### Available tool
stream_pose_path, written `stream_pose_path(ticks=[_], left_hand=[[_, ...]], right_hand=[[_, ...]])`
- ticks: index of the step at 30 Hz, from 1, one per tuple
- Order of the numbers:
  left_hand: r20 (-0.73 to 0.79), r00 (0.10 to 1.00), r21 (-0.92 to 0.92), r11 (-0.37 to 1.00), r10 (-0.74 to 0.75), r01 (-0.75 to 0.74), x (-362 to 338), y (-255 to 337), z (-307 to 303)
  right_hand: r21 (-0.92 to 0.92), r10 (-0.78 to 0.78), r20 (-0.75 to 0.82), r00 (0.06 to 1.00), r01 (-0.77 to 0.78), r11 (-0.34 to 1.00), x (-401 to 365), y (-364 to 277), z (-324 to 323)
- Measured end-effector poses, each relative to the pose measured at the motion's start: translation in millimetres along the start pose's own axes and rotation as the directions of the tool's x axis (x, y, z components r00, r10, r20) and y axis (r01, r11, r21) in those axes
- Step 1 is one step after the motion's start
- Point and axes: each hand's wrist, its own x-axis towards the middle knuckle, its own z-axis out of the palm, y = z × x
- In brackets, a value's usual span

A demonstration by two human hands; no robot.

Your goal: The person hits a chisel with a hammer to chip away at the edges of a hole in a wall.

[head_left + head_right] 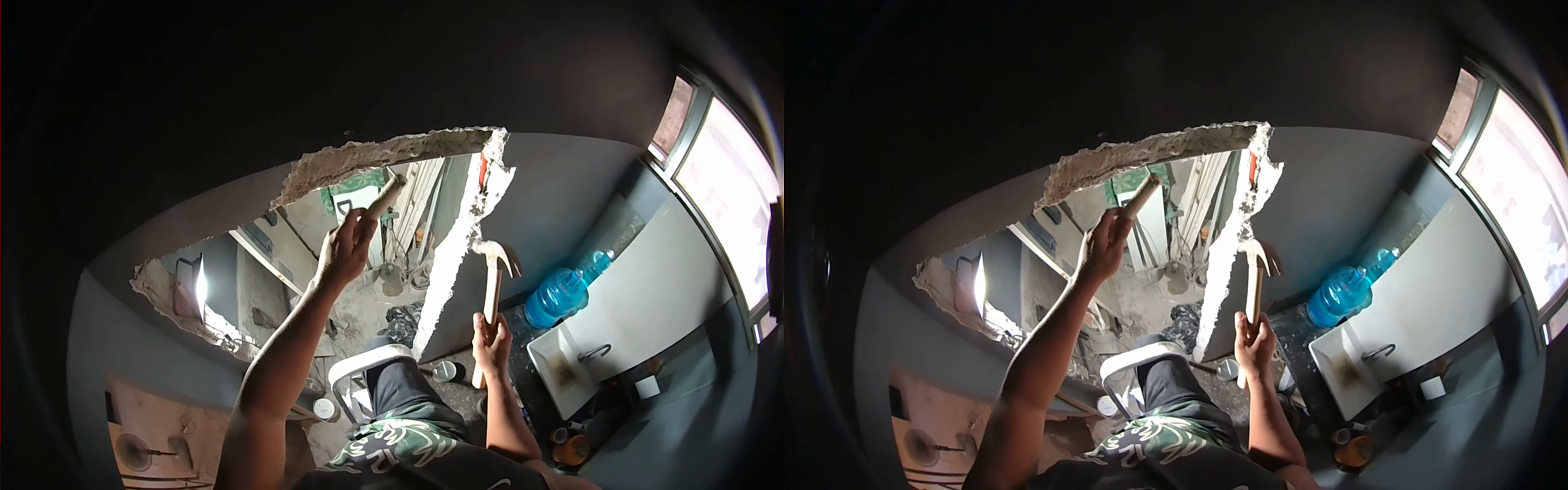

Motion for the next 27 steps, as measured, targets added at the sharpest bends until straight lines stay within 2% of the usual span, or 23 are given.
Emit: stream_pose_path(ticks=[2, 3, 4, 6, 8, 10, 11, 12, 13, 14, 17, 20, 21, 22, 24, 26, 27], left_hand=[[-0.079, 0.997, 0.002, 1.0, -0.007, 0.007, 4, 13, -5], [-0.083, 0.996, 0.0, 1.0, -0.013, 0.013, 4, 15, -6], [-0.087, 0.995, 0.013, 0.999, -0.041, 0.043, 6, 16, -7], [-0.123, 0.991, 0.042, 0.997, -0.056, 0.061, 4, 29, -9], [-0.183, 0.979, 0.056, 0.993, -0.088, 0.1, 4, 42, -7], [-0.224, 0.972, 0.024, 0.996, -0.074, 0.082, 5, 50, -6], [-0.198, 0.974, 0.041, 0.992, -0.111, 0.122, 6, 53, -8], [-0.173, 0.974, 0.058, 0.985, -0.148, 0.16, 9, 55, -9], [-0.171, 0.973, 0.072, 0.983, -0.153, 0.167, 11, 54, -11], [-0.211, 0.966, -0.001, 0.988, -0.148, 0.152, 14, 55, -11], [-0.21, 0.955, 0.022, 0.976, -0.209, 0.218, 18, 69, -17], [-0.237, 0.949, 0.022, 0.975, -0.209, 0.221, 19, 77, -17], [-0.235, 0.949, 0.017, 0.975, -0.211, 0.222, 17, 79, -16], [-0.249, 0.947, 0.026, 0.976, -0.202, 0.215, 16, 83, -16], [-0.27, 0.945, 0.033, 0.979, -0.187, 0.203, 12, 85, -13], [-0.307, 0.94, 0.049, 0.984, -0.148, 0.171, 14, 73, -6], [-0.323, 0.941, 0.058, 0.991, -0.098, 0.123, 16, 74, -7]], right_hand=[[0.114, -0.077, 0.041, 0.996, 0.072, 0.991, 11, -10, 5], [0.263, -0.009, 0.105, 0.994, -0.019, 0.965, 15, -11, 12], [0.26, -0.013, 0.111, 0.994, -0.017, 0.966, 22, -33, 12], [0.473, 0.143, 0.226, 0.964, -0.236, 0.849, 33, -84, 5], [0.476, 0.109, 0.212, 0.971, -0.2, 0.857, 41, -117, 10], [0.712, -0.116, 0.103, 0.988, 0.009, 0.702, 48, -144, 14], [0.704, -0.113, 0.05, 0.992, 0.045, 0.709, 50, -164, 14], [0.732, -0.199, -0.032, 0.979, 0.158, 0.663, 55, -177, 16], [0.733, -0.217, -0.054, 0.975, 0.186, 0.654, 58, -194, 13], [0.734, -0.232, -0.077, 0.97, 0.212, 0.645, 61, -211, 9], [0.652, -0.316, -0.234, 0.92, 0.389, 0.651, 77, -245, 4], [0.625, -0.287, -0.158, 0.945, 0.32, 0.712, 92, -224, 26], [0.233, -0.495, -0.206, 0.844, 0.533, 0.813, 101, -203, 43], [-0.2, -0.686, -0.153, 0.712, 0.657, 0.727, 107, -179, 59], [-0.189, -0.613, 0.226, 0.757, 0.651, 0.735, 104, -152, 71], [-0.168, -0.548, 0.216, 0.808, 0.584, 0.794, 92, -142, 57], [-0.071, -0.353, 0.23, 0.907, 0.378, 0.923, 85, -147, 49]])
